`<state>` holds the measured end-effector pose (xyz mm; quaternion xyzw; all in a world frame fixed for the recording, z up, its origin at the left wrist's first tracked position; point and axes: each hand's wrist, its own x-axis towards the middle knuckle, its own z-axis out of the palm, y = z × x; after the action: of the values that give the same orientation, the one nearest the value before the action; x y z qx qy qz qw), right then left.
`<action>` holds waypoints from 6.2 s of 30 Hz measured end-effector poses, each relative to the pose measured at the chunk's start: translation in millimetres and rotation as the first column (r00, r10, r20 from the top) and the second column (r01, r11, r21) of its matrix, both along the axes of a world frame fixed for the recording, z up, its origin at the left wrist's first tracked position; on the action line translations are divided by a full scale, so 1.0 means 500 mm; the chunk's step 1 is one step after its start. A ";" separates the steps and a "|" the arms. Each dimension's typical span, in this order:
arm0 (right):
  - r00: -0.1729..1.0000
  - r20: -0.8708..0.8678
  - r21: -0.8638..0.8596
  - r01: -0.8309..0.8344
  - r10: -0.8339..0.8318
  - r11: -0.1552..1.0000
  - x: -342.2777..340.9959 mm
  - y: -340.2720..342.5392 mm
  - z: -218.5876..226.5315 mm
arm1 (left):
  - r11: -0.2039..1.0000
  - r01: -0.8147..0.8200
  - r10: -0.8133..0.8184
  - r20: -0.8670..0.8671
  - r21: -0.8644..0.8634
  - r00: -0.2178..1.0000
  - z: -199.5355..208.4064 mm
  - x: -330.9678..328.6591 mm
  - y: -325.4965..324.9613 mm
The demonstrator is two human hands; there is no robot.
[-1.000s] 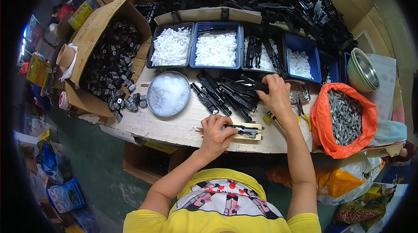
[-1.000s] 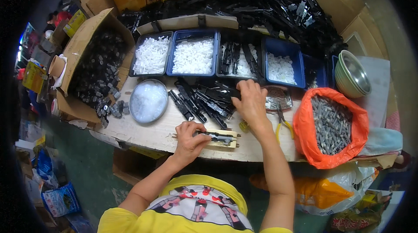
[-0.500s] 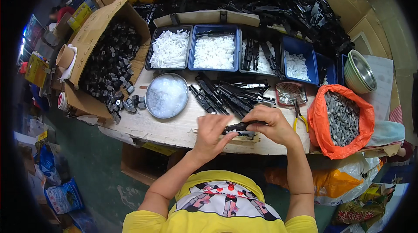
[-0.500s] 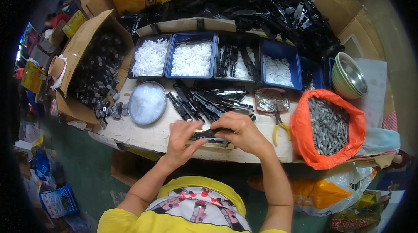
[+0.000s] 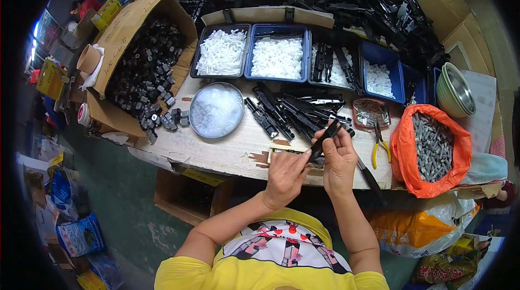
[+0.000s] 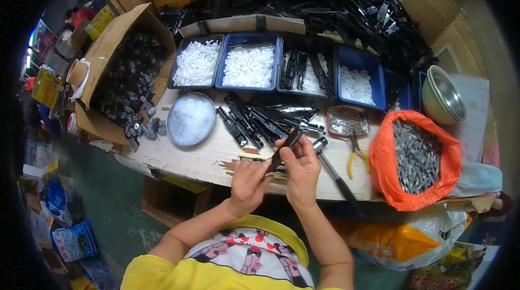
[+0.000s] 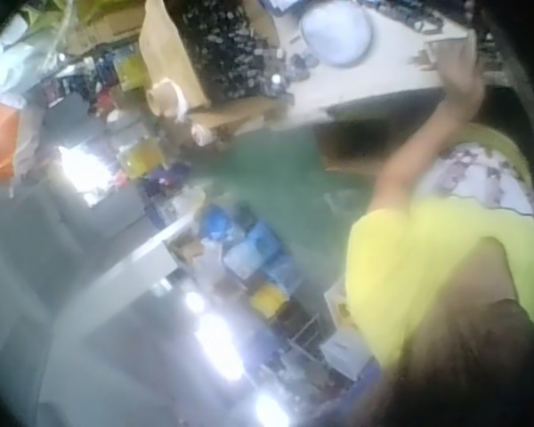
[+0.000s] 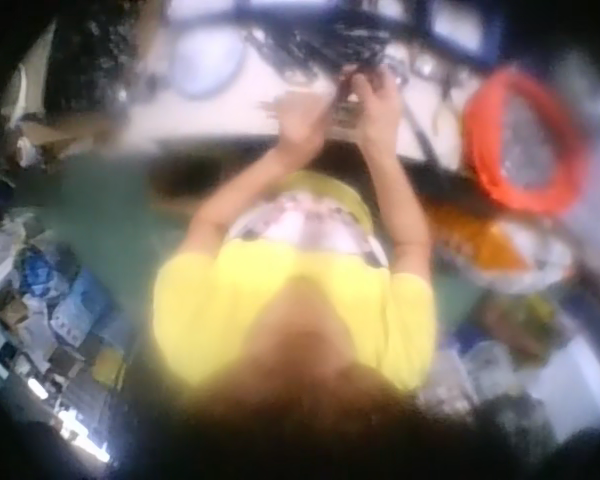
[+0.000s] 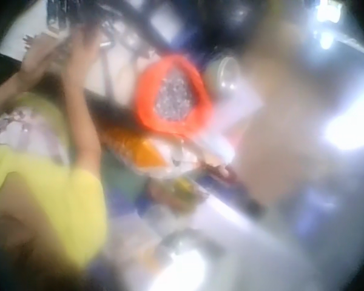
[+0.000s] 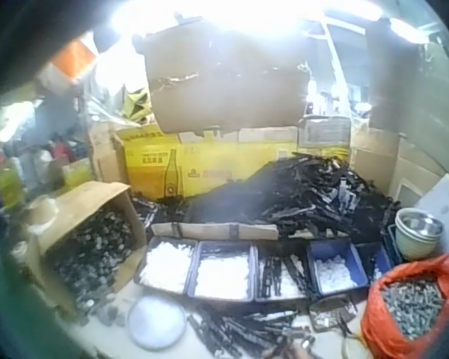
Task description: The person assembles small metal lock cylinders at a cluttered workbench. They pick up a black cylindrical housing, insert a white plastic component, and use a hammer to tap it into place. The person then uses pliers to adjust the assembly and places the finished unit into a cardboard box. This process is repeated for multiple units throughout the clip.
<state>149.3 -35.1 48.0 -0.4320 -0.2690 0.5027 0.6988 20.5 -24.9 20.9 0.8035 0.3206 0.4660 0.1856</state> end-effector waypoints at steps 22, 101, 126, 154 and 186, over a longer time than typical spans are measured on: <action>-0.152 0.988 -0.067 -0.321 0.018 0.945 -0.035 0.016 -0.036 | 0.936 -0.268 0.261 -0.063 -0.226 0.963 -0.015 -0.146 0.034; -0.045 0.998 -0.057 -0.166 0.050 0.985 0.014 -0.062 0.047 | 0.943 0.176 -0.260 -0.297 -0.283 0.919 0.014 -0.078 0.097; -0.078 0.958 -0.285 -0.180 0.275 0.942 -0.034 0.050 0.025 | 0.957 -0.145 0.098 -0.190 -0.252 0.977 -0.035 -0.129 0.015; -0.423 0.906 0.125 0.349 0.036 0.929 0.265 -0.070 -0.088 | 0.247 0.582 0.111 0.619 -0.775 0.777 0.022 -0.059 0.062; 0.080 0.971 -0.189 -0.325 0.226 0.927 0.002 -0.091 0.010 | 0.678 0.213 0.004 0.294 -0.704 0.956 0.024 -0.105 -0.004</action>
<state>150.2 -80.5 52.9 -0.5676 -0.7529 0.2084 0.2597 -32.2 -26.8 32.8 0.6087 0.4036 0.3940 0.5580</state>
